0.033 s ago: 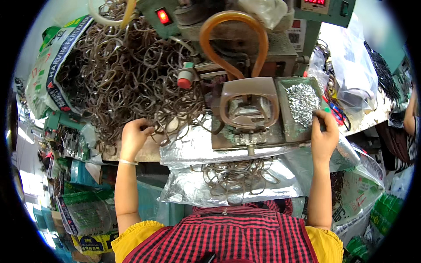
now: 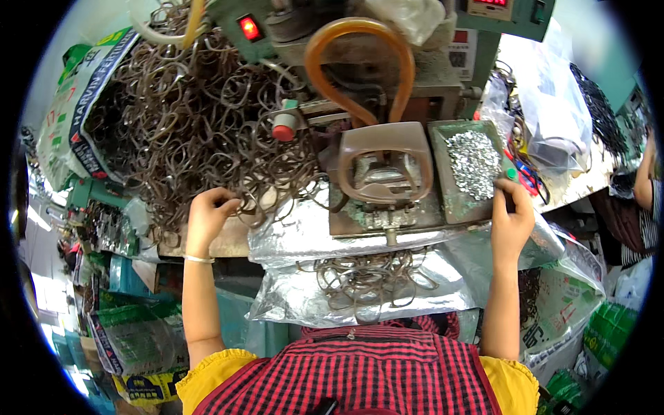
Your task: The person empties a large bag of coiled metal strips onto a workbench, then repeatedly picks up individual strips and small metal pins, places them into a press machine, and operates the press to assemble the parts. The assembled pieces are collected in a tray.
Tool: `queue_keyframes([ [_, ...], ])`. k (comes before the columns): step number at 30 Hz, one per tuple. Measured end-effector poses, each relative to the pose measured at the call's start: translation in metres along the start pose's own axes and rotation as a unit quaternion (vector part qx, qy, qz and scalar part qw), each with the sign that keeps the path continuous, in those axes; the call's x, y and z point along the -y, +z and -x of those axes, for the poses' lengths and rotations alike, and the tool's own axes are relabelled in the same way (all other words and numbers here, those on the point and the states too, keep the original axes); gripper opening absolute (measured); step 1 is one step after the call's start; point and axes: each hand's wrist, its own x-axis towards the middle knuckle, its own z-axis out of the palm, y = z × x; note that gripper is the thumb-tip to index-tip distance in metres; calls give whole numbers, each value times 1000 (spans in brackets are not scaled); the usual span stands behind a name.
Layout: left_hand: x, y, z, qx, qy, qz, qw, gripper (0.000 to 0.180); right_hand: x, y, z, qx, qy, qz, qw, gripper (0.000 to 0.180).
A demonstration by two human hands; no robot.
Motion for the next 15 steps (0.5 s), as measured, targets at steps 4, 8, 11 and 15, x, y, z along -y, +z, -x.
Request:
queue_keyframes([
  [4, 11, 22, -4, -37, -22, 270, 962, 11, 30, -16, 17, 40, 0, -52, 998, 15],
  [8, 0, 42, 1, -139, 47, 86, 985, 12, 105, 5, -12, 90, -180, -66, 977, 18],
  [11, -14, 63, 7, -276, 231, -195, 912, 9, 108, 52, -29, 62, -173, -156, 970, 25],
  [15, -14, 63, 20, -113, 66, 352, 927, 10, 121, 77, -11, 102, -1, -315, 944, 36],
])
